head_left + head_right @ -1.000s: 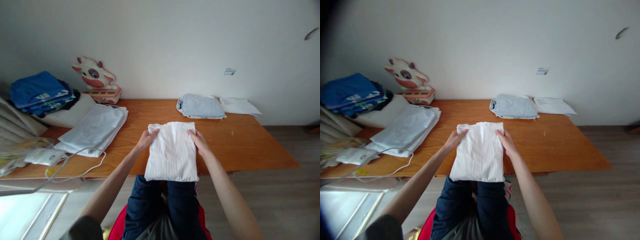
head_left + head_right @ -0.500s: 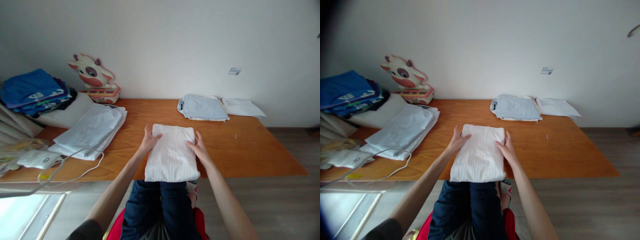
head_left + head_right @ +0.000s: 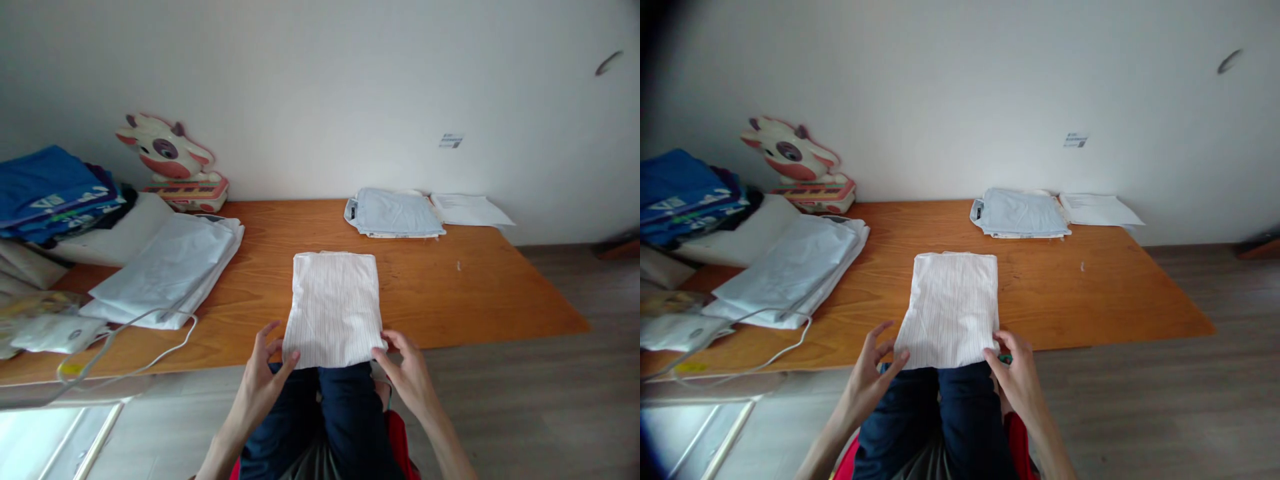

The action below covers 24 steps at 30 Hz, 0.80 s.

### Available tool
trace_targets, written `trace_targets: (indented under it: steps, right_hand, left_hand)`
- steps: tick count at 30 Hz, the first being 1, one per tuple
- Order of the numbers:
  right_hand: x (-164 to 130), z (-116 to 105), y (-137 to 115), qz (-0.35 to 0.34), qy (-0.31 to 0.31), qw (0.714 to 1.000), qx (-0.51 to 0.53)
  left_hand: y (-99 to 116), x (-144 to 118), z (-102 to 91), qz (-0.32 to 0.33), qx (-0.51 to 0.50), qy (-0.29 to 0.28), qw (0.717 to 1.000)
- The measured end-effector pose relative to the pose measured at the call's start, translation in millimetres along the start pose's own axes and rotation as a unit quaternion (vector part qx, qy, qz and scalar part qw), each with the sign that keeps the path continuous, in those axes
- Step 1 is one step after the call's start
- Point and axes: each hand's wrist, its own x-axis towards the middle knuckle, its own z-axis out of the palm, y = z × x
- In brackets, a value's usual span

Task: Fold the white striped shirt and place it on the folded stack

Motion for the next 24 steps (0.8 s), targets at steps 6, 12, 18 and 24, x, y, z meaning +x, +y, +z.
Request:
trace_targets:
  steps: [6, 12, 18, 24]
  right_hand:
    - [-10.2, 17.2, 11.4, 0.026, 0.027, 0.988, 0.148]
    - [-24.7, 16.5, 4.7, 0.055, 0.033, 0.99, 0.124]
    - [-22.1, 23.6, 13.3, 0.058, 0.061, 0.989, 0.123]
    - [-22.3, 41.7, 31.8, -0.063, 0.151, 0.984, 0.074]
  left_hand:
    - [-16.4, 0.7, 11.4, 0.062, 0.053, 0.035, 0.996]
    - [-18.7, -4.7, 14.2, 0.055, 0.018, 0.017, 0.998]
    - [-15.8, -0.1, 16.8, 0.089, 0.135, -0.018, 0.987]
    - [-20.6, 10.4, 11.7, 0.107, 0.059, -0.097, 0.988]
